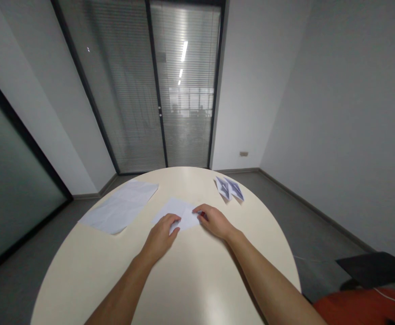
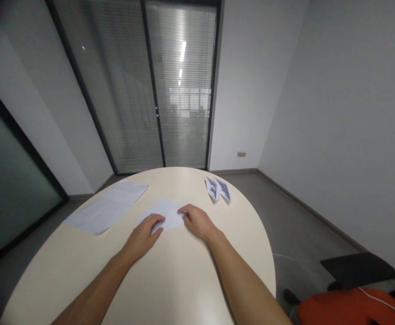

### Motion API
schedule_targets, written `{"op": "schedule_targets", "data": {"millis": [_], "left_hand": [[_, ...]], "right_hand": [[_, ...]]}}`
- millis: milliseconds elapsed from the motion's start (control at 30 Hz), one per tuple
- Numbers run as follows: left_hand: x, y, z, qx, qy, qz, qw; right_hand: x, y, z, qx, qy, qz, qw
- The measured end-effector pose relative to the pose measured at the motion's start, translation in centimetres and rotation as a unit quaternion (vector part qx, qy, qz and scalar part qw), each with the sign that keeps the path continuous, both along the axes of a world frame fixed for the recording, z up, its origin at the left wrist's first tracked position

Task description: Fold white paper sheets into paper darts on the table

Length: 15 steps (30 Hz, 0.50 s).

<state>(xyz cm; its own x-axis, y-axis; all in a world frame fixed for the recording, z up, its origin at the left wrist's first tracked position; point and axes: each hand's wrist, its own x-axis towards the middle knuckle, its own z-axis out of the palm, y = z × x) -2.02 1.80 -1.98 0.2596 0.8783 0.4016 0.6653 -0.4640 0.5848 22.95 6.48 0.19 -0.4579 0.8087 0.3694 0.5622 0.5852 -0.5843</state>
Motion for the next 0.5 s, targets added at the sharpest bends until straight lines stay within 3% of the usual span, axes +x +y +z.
{"op": "schedule_targets", "data": {"millis": [500], "left_hand": [[-0.04, 0.07, -0.3, -0.003, 0.008, 0.007, 1.0]], "right_hand": [[-0.14, -0.1, -0.03, 0.032, -0.024, 0.049, 0.998]]}}
